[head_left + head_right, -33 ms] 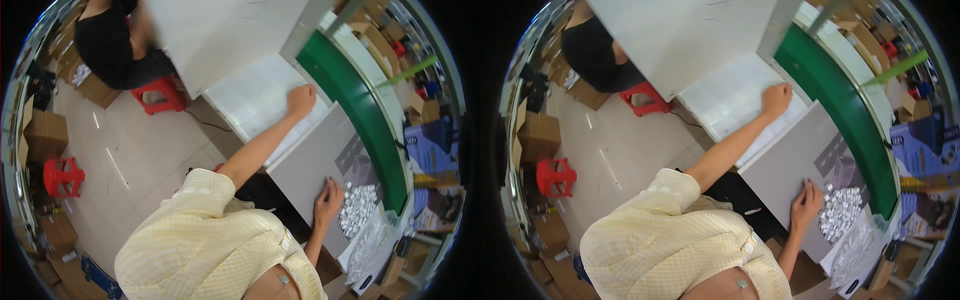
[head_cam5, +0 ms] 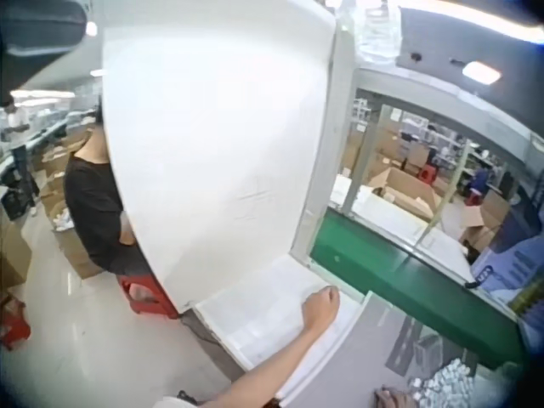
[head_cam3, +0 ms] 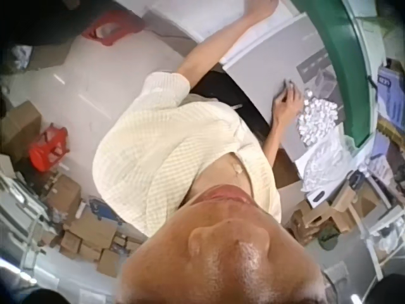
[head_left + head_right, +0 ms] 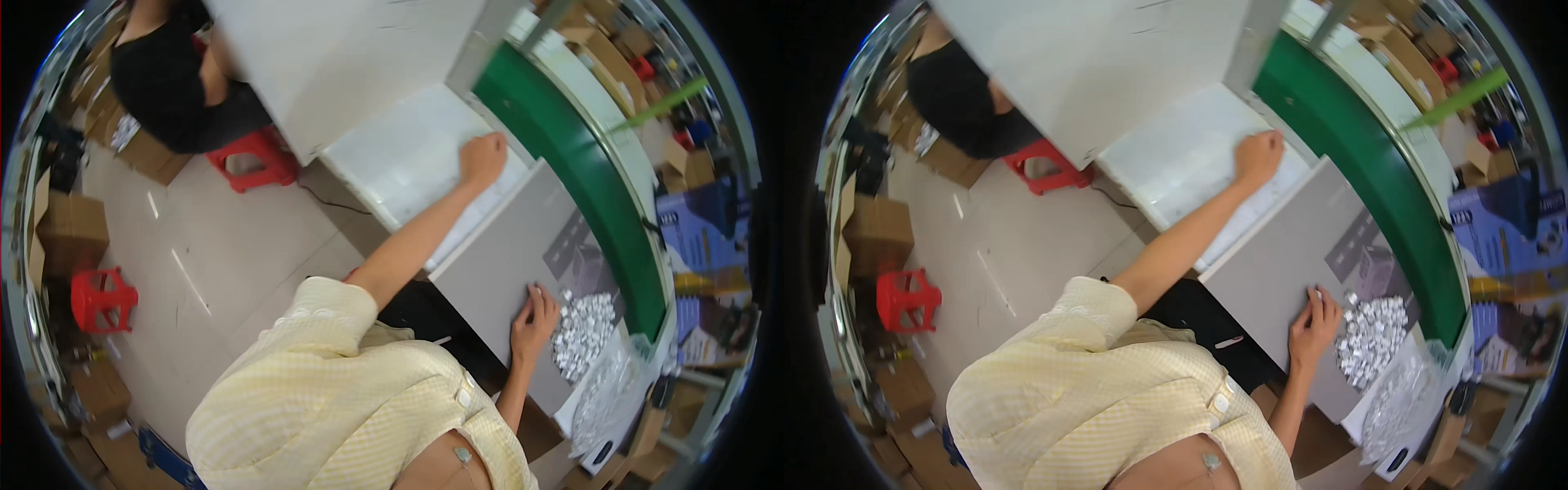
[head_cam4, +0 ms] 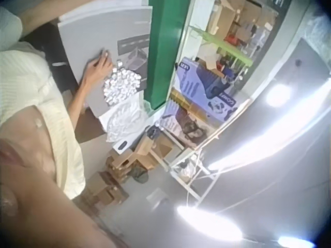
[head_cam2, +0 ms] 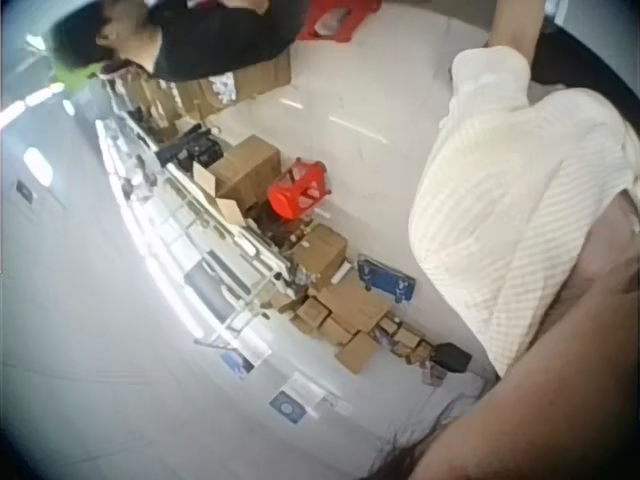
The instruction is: Connecting wire harnesses to cooling fans and sorting small plastic components on a production line.
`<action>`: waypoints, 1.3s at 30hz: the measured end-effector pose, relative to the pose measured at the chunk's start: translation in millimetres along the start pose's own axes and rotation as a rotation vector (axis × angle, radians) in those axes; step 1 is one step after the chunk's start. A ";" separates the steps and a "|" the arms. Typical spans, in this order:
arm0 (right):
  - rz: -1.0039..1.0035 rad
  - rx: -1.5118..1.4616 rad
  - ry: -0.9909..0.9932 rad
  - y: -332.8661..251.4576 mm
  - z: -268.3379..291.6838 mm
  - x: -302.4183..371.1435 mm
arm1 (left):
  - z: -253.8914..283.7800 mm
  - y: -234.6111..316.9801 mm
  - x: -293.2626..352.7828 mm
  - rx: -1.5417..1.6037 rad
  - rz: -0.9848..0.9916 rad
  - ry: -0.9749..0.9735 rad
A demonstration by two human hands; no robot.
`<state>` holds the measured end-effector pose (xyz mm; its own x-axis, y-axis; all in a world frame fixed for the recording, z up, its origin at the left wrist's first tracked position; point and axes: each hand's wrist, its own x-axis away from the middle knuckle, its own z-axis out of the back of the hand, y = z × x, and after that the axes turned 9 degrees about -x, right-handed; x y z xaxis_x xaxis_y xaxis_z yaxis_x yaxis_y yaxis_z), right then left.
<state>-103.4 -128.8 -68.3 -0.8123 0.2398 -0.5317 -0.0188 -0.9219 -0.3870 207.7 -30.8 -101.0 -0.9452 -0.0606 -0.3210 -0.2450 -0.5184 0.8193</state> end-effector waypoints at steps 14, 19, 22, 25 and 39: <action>-0.333 0.423 -0.086 37.4 62.9 26.7 | 18.6 67.7 23.1 -0.052 -0.322 -0.323; -0.658 0.417 0.173 72.5 89.8 70.0 | -45.0 136.4 136.1 0.246 -0.878 -0.813; -0.848 0.353 0.230 82.0 81.7 75.7 | -84.8 137.6 198.3 0.219 -0.804 -0.890; -0.830 0.351 0.250 88.0 74.3 62.6 | -98.1 156.6 234.9 0.309 -0.687 -0.865; -0.187 0.049 -0.275 -22.6 20.0 -2.8 | -144.0 166.0 104.2 0.612 -0.233 -0.686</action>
<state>-112.4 -114.8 -43.0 -0.9188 0.3216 -0.2289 -0.2054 -0.8847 -0.4185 99.6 -246.0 -66.9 -0.7312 0.6034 -0.3183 -0.3304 0.0949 0.9391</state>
